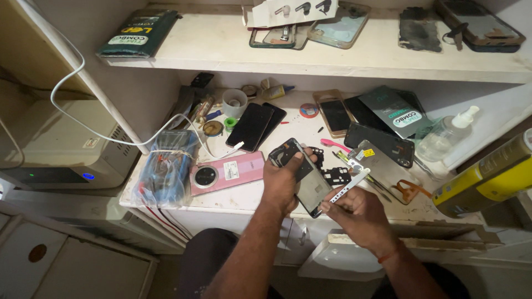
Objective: The person holds a disassembled smartphone on a cluttered repair workbench and uses a pry tool and tweezers to work on its internal components, prying at the frame and handling small internal parts while other phones and repair supplies sit around the bench.
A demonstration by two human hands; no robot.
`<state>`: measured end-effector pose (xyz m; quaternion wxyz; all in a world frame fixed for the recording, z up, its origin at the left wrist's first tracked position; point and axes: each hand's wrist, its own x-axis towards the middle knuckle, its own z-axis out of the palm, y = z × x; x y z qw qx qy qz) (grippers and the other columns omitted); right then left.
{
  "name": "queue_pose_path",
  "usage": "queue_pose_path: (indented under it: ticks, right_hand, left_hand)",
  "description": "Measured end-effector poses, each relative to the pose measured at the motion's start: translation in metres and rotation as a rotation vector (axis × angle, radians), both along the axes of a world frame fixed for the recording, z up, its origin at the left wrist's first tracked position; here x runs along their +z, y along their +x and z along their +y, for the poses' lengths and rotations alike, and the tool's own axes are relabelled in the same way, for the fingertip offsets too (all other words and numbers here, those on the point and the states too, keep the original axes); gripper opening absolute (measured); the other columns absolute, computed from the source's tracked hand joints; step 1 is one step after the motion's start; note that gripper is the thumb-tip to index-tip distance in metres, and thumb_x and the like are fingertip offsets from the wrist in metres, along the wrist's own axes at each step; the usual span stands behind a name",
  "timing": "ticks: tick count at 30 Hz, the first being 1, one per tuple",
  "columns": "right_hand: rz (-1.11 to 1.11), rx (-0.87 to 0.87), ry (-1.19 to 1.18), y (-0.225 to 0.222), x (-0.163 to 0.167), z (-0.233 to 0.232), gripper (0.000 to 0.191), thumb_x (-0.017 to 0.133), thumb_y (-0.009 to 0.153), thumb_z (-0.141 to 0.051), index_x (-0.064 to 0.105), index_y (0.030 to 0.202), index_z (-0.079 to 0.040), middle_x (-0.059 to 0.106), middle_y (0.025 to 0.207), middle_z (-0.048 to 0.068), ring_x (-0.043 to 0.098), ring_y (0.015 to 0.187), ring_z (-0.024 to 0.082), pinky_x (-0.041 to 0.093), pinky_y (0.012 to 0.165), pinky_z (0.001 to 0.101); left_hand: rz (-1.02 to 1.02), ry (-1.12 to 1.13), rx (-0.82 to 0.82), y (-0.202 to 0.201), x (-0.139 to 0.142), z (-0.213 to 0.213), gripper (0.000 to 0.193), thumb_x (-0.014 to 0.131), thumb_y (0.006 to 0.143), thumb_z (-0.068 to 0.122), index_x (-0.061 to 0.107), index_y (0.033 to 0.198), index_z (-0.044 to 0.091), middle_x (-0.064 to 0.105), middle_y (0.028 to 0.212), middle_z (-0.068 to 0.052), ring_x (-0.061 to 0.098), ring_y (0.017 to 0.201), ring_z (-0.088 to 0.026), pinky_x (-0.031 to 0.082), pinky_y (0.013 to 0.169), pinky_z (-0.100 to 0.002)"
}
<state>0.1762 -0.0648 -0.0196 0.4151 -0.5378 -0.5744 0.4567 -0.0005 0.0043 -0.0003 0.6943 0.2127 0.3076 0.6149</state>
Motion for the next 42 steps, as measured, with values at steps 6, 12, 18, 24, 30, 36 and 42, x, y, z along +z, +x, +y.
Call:
queue_pose_path:
  ticks: [6,12,18,24,30,36,42]
  right_hand:
    - [0.024,0.004,0.041,-0.001,-0.003,0.000,0.016,0.076,0.087,-0.003,0.071,0.100,0.004,0.076,0.083,0.012,0.067,0.072,0.012,0.055,0.066,0.0264]
    - [0.107,0.028,0.037,0.001,-0.004,0.002,0.017,0.072,0.085,0.001,0.069,0.101,0.005,0.079,0.088,0.012,0.076,0.082,0.015,0.062,0.076,0.0281]
    - [0.002,0.010,-0.017,0.001,0.001,0.002,0.016,0.071,0.085,0.001,0.069,0.100,0.005,0.080,0.087,0.014,0.077,0.081,0.017,0.062,0.074,0.0289]
    - [-0.063,0.085,0.014,-0.002,0.000,-0.007,0.016,0.076,0.083,0.000,0.071,0.098,0.005,0.071,0.083,0.013,0.063,0.071,0.014,0.053,0.062,0.0277]
    - [0.130,-0.004,0.062,-0.001,-0.001,-0.003,0.017,0.075,0.084,-0.001,0.067,0.099,0.002,0.077,0.087,0.007,0.071,0.078,0.008,0.057,0.071,0.0235]
    - [0.072,0.045,0.089,0.001,-0.007,-0.003,0.015,0.076,0.088,-0.002,0.069,0.100,0.005,0.076,0.086,0.009,0.067,0.075,0.009,0.055,0.067,0.0249]
    - [0.150,0.039,0.050,0.000,-0.007,-0.002,0.017,0.075,0.086,0.000,0.068,0.100,0.005,0.077,0.087,0.009,0.071,0.078,0.010,0.057,0.070,0.0256]
  left_hand:
    - [0.005,0.002,0.003,0.001,-0.002,0.001,0.020,0.063,0.094,-0.001,0.067,0.114,-0.005,0.076,0.103,-0.017,0.075,0.093,-0.024,0.064,0.080,-0.039]
    - [-0.037,0.038,0.011,0.002,-0.006,0.002,0.020,0.063,0.094,-0.003,0.066,0.114,-0.006,0.076,0.103,-0.018,0.075,0.092,-0.026,0.064,0.081,-0.040]
    - [-0.015,-0.032,0.010,0.002,-0.004,0.002,0.021,0.062,0.094,-0.002,0.065,0.115,-0.005,0.076,0.103,-0.018,0.075,0.092,-0.025,0.065,0.081,-0.040]
    - [-0.011,-0.009,0.019,0.003,-0.004,0.004,0.021,0.062,0.094,-0.003,0.064,0.115,-0.006,0.075,0.103,-0.019,0.075,0.090,-0.027,0.064,0.078,-0.041]
    - [-0.015,-0.004,0.020,0.001,-0.008,0.004,0.021,0.062,0.094,-0.002,0.064,0.114,-0.004,0.075,0.103,-0.018,0.075,0.089,-0.027,0.064,0.078,-0.041]
    - [-0.028,0.011,0.025,0.003,-0.011,0.005,0.021,0.062,0.093,-0.003,0.066,0.114,-0.004,0.076,0.102,-0.017,0.075,0.089,-0.025,0.063,0.078,-0.040]
    - [-0.054,0.001,0.015,0.002,-0.008,0.005,0.019,0.063,0.094,-0.003,0.066,0.113,-0.005,0.076,0.100,-0.016,0.075,0.089,-0.025,0.063,0.079,-0.039]
